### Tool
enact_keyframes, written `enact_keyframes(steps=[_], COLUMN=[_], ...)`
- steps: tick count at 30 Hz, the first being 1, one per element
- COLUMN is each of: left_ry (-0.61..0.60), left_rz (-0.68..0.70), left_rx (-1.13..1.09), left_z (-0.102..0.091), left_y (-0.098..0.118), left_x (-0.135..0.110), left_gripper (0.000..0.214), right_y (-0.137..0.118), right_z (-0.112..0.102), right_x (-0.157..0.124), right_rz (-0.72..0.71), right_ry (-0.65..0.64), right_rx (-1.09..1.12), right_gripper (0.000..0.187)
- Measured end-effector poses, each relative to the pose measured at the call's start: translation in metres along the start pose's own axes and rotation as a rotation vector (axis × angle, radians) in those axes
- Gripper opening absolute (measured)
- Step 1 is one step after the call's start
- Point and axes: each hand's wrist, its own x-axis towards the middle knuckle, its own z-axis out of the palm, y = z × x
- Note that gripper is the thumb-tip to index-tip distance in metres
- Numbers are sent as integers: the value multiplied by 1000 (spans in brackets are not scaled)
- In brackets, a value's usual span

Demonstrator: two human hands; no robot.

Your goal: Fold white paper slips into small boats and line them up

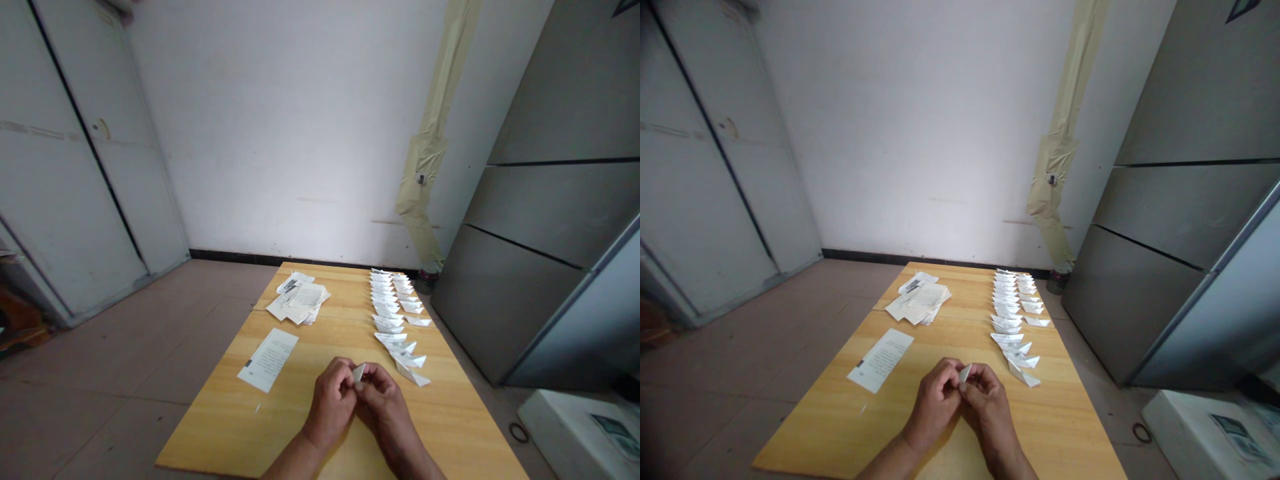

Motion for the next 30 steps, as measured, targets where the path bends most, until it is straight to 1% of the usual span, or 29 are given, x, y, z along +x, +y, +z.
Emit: enact_keyframes(steps=[4, 8, 10, 13, 16, 19, 23, 26, 30], left_ry=[7, 12, 8, -11, -56, -108, -152, -182, -211], left_rz=[9, -17, -51, -137, -211, -231, -287, -335, -331], left_rx=[2, -6, 8, 19, -31, -81, -118, -141, -108], left_z=[1, 1, 1, 0, -1, -2, -2, -2, -3], left_y=[0, 0, -1, 0, 1, 2, 0, -3, -7], left_x=[1, 2, 1, 1, 1, 3, 6, 6, 6], left_gripper=[21, 20, 19, 15, 23, 29, 23, 20, 19], right_y=[4, 5, 2, -6, -13, -18, -22, -25, -28], right_z=[-2, -2, -1, 3, 7, 11, 9, 5, 0], right_x=[3, 5, 4, 2, -1, -2, -2, 1, 4], right_rz=[-27, -29, -31, -35, -26, -10, 22, -2, 12], right_ry=[41, 69, 76, 74, 56, 17, -1, -30, -66], right_rx=[-26, -23, -44, -107, -127, -127, -152, -273, -381], right_gripper=[30, 32, 31, 29, 29, 29, 29, 27, 26])
